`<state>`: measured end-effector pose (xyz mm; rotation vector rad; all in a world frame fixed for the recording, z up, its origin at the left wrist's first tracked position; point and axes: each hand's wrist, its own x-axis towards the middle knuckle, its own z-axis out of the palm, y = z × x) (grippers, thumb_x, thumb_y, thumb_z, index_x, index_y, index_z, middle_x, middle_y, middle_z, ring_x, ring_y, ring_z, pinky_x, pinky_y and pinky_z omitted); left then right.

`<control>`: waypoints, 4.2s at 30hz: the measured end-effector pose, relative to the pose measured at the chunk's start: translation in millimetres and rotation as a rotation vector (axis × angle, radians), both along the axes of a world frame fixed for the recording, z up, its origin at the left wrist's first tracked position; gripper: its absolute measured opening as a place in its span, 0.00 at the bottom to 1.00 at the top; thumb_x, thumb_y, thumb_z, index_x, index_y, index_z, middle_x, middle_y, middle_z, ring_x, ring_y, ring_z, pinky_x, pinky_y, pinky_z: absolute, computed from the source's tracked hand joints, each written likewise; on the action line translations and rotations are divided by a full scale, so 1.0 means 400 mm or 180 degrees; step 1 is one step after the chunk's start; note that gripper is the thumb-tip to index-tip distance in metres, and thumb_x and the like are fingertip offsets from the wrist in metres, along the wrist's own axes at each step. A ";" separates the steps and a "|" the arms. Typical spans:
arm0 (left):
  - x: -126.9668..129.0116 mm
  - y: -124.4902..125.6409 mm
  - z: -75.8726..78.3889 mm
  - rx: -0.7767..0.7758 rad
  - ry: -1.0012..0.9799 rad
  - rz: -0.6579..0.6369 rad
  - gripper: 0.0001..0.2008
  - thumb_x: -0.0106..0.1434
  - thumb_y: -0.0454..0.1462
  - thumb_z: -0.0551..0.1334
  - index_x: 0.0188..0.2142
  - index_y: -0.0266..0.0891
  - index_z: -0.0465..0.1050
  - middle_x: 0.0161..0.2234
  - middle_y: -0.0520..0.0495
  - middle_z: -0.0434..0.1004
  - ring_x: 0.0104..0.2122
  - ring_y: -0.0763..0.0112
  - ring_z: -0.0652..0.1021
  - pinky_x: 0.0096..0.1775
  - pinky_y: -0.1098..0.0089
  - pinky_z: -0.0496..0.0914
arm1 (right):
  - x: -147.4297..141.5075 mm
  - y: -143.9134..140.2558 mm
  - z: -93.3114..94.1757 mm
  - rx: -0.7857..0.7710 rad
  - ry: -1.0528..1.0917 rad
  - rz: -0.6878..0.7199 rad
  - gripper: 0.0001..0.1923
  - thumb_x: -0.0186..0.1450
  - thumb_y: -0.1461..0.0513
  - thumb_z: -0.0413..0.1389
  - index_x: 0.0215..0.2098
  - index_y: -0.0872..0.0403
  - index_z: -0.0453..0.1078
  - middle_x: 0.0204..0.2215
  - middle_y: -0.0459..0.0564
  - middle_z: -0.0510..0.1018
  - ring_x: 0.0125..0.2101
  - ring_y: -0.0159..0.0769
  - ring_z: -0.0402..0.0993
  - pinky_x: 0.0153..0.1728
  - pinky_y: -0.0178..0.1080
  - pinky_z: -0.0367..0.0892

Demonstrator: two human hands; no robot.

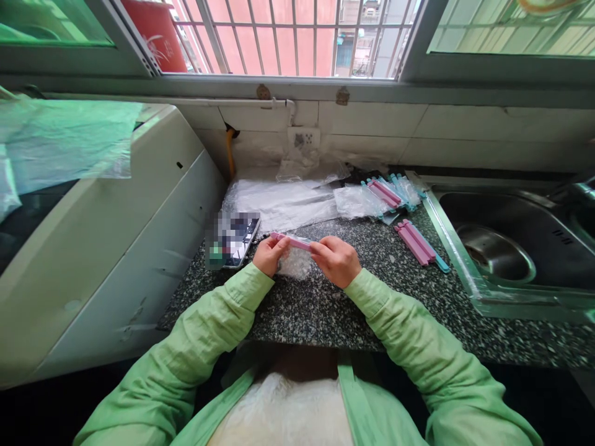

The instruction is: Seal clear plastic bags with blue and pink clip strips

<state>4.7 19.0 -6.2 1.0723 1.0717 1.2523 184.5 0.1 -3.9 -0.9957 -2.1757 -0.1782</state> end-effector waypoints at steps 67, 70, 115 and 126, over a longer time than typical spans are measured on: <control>0.004 0.002 -0.036 0.0493 0.1027 -0.1140 0.18 0.46 0.48 0.63 0.17 0.34 0.68 0.15 0.54 0.61 0.19 0.79 0.60 0.23 0.74 0.55 | 0.050 0.031 0.067 -0.1930 0.1876 -0.0411 0.13 0.54 0.54 0.55 0.24 0.57 0.69 0.17 0.44 0.69 0.19 0.27 0.60 0.21 0.33 0.58; 0.003 -0.001 -0.038 0.0439 0.1065 -0.1224 0.18 0.45 0.49 0.63 0.17 0.35 0.67 0.15 0.54 0.61 0.18 0.79 0.60 0.23 0.74 0.55 | 0.051 0.031 0.067 -0.1993 0.1839 -0.0345 0.14 0.54 0.53 0.55 0.24 0.56 0.69 0.18 0.45 0.69 0.20 0.27 0.60 0.22 0.33 0.58; -0.009 0.037 -0.052 0.0338 -0.0699 0.0414 0.18 0.40 0.47 0.68 0.23 0.37 0.67 0.16 0.58 0.61 0.17 0.82 0.63 0.21 0.76 0.59 | 0.012 0.026 0.004 -0.2566 0.0968 0.0164 0.11 0.55 0.57 0.52 0.21 0.56 0.68 0.16 0.44 0.69 0.18 0.26 0.59 0.21 0.32 0.57; -0.005 -0.006 -0.009 0.1243 0.0872 -0.0304 0.11 0.49 0.43 0.63 0.22 0.36 0.67 0.20 0.54 0.60 0.22 0.78 0.63 0.26 0.73 0.59 | 0.063 0.045 0.041 -0.0445 0.0531 -0.0057 0.17 0.54 0.54 0.58 0.39 0.54 0.69 0.34 0.52 0.76 0.34 0.38 0.69 0.36 0.41 0.65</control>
